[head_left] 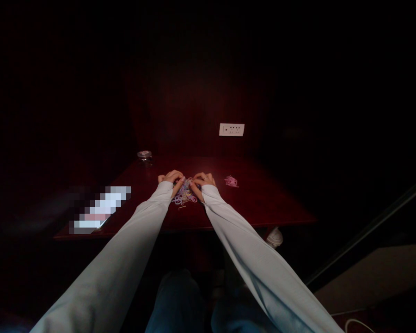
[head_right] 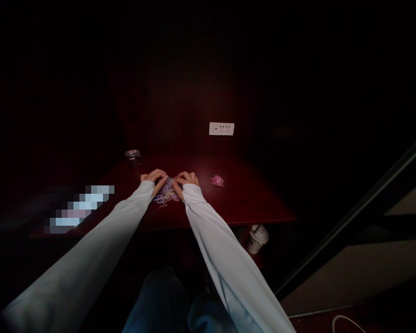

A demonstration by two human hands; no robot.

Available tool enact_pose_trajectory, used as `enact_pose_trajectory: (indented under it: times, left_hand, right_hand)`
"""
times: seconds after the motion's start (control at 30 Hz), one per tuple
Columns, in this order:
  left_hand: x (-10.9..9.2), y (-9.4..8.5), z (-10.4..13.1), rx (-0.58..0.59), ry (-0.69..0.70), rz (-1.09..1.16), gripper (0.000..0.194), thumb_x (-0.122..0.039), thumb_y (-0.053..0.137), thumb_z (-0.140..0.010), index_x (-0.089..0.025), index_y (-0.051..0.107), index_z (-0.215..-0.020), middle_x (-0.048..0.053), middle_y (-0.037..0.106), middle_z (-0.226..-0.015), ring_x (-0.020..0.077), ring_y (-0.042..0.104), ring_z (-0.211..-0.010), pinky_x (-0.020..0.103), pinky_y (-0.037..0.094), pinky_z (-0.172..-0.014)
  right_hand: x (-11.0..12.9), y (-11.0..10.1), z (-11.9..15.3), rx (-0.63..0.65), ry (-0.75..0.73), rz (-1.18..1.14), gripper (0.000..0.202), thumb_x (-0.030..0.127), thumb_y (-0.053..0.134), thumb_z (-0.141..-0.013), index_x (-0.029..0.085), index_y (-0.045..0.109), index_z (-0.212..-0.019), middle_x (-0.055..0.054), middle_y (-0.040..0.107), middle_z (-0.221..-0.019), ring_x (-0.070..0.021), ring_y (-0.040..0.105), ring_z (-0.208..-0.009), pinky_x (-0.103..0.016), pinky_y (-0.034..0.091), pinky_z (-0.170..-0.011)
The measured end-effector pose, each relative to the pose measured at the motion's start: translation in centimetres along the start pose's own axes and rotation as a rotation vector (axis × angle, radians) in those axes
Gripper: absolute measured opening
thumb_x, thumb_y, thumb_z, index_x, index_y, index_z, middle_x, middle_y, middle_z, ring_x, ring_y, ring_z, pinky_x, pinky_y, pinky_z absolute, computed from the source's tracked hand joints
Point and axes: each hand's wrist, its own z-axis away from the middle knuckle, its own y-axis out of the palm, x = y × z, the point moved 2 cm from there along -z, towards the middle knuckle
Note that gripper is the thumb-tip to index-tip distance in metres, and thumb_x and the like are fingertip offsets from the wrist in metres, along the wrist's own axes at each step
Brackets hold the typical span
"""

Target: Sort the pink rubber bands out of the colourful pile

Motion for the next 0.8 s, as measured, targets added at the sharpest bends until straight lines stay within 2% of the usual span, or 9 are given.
enact_pose_trajectory:
  times: [0.37, 0.6, 0.8]
  left_hand:
    - [0.31, 0.13, 0.05, 0.032, 0.023, 0.015, 0.015, -0.031, 0.056, -0.093, -0.024, 0.065, -0.084, 0.001, 0.073, -0.105, 0.0201, 0.064, -0.097, 0.038, 0.030, -0.086]
    - [0.49, 0.13, -0.03, 0.134, 0.097, 0.059, 0.019, -0.037, 0.056, -0.093, -0.023, 0.068, -0.088, 0.002, 0.072, -0.106, 0.0200, 0.064, -0.096, 0.036, 0.035, -0.090]
    - [0.44, -0.04, -0.04, 0.146, 0.091, 0.067, 0.021, -0.039, 0.055, -0.093, -0.023, 0.069, -0.090, 0.002, 0.071, -0.106, 0.0194, 0.063, -0.093, 0.036, 0.037, -0.092]
  right_hand:
    - [0.11, 0.04, -0.06, 0.021, 0.008, -0.014, 0.032, 0.057, 0.063, -0.091, 0.030, 0.079, -0.097, -0.003, 0.066, -0.116, -0.0224, 0.046, -0.109, -0.037, 0.036, -0.095]
    - [-0.08, 0.27, -0.08, 0.011, -0.016, 0.000, 0.033, 0.057, 0.062, -0.091, 0.030, 0.079, -0.097, -0.003, 0.067, -0.115, -0.0224, 0.046, -0.109, -0.037, 0.037, -0.094]
    - [-0.32, 0.38, -0.12, 0.009, -0.031, 0.009, 0.027, 0.053, 0.064, -0.091, 0.031, 0.079, -0.095, -0.003, 0.067, -0.115, -0.0229, 0.046, -0.108, -0.037, 0.037, -0.093]
